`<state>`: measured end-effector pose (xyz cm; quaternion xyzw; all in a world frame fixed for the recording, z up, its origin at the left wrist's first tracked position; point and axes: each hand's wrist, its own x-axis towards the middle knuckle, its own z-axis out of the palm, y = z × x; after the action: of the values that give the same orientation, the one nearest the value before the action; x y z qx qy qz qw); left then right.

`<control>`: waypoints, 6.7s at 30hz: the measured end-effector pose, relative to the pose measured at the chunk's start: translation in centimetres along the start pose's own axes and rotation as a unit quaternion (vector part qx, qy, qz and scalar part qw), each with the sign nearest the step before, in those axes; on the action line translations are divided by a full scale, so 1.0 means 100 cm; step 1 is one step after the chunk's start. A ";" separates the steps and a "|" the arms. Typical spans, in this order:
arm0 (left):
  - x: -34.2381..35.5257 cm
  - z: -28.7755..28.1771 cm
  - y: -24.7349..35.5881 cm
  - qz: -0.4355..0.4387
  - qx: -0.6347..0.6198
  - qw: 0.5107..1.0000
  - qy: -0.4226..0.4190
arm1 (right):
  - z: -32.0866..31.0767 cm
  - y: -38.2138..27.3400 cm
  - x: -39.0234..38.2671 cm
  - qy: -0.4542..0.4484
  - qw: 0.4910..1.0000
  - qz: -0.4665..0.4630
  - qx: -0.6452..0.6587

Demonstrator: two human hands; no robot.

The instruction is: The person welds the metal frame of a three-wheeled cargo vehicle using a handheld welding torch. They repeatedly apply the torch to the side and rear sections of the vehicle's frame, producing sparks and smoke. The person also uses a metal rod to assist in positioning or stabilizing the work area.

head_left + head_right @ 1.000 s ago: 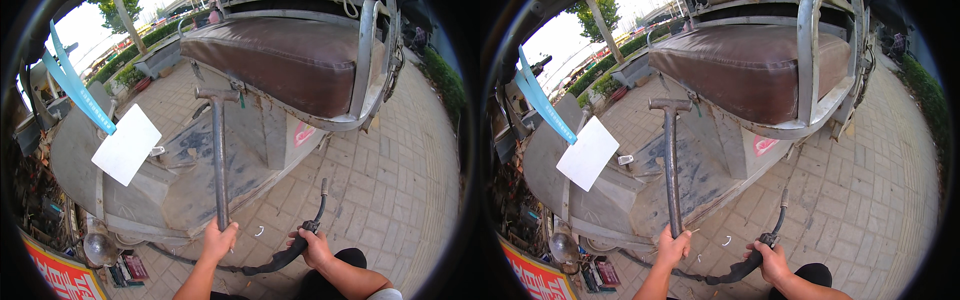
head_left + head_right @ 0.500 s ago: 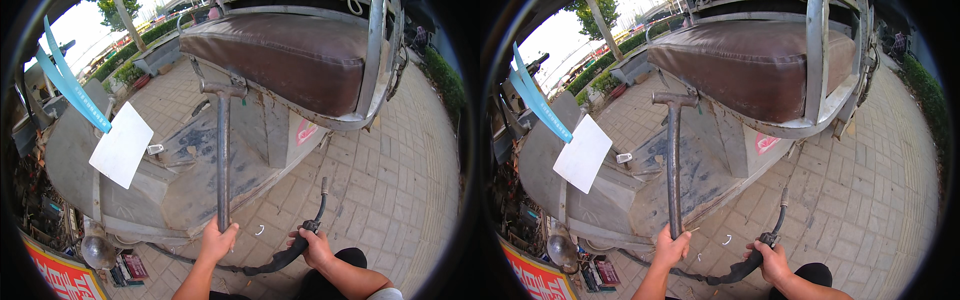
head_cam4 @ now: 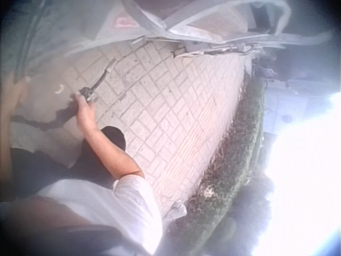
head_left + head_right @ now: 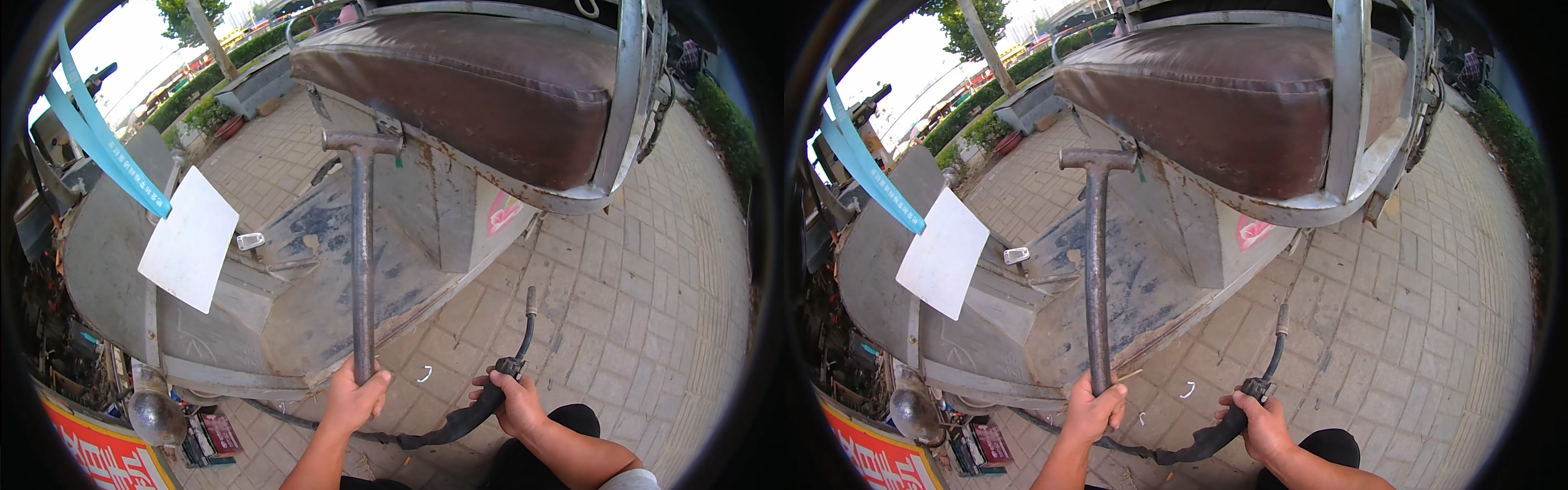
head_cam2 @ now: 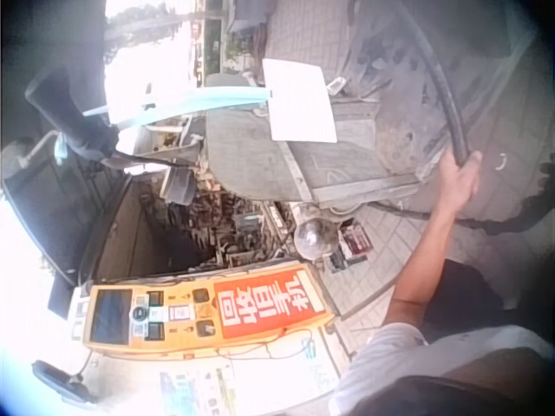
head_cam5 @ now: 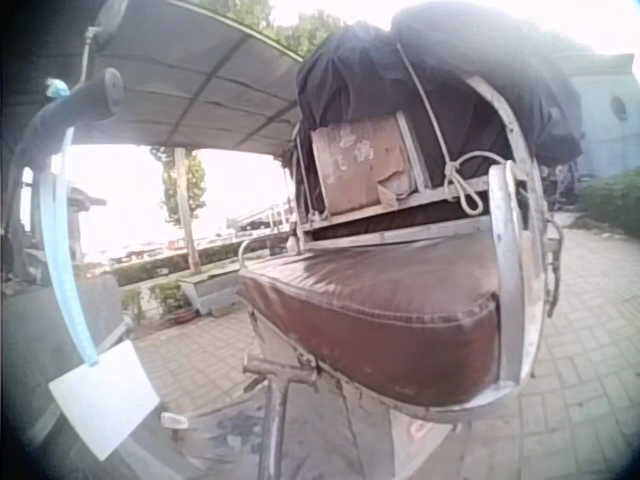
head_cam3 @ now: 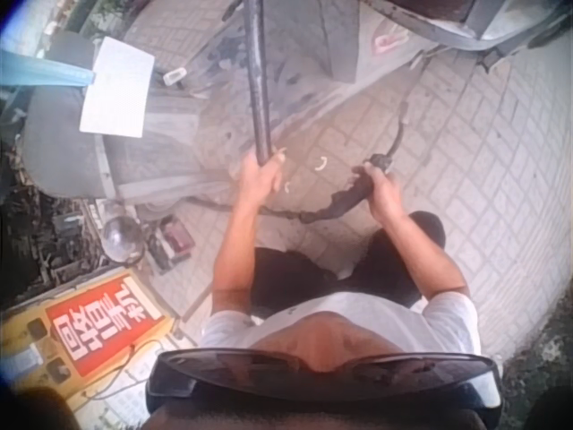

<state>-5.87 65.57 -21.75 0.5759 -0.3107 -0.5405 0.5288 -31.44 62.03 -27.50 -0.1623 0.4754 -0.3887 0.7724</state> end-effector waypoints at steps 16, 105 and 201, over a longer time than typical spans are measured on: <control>0.013 -0.030 0.026 -0.004 0.194 0.978 0.082 | 0.001 -0.005 0.003 0.001 1.000 0.014 -0.011; 0.054 -0.082 -0.011 0.119 0.304 0.945 0.035 | 0.206 -0.047 0.046 0.021 0.882 -0.430 -0.192; 0.066 -0.074 -0.010 0.150 0.244 0.958 0.016 | 0.216 -0.051 0.042 0.097 0.829 -0.486 -0.258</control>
<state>2.43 61.71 -25.75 0.6429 -0.5069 -0.3538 0.4523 -14.09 53.00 -16.24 -0.5269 0.4908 -0.5911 0.3635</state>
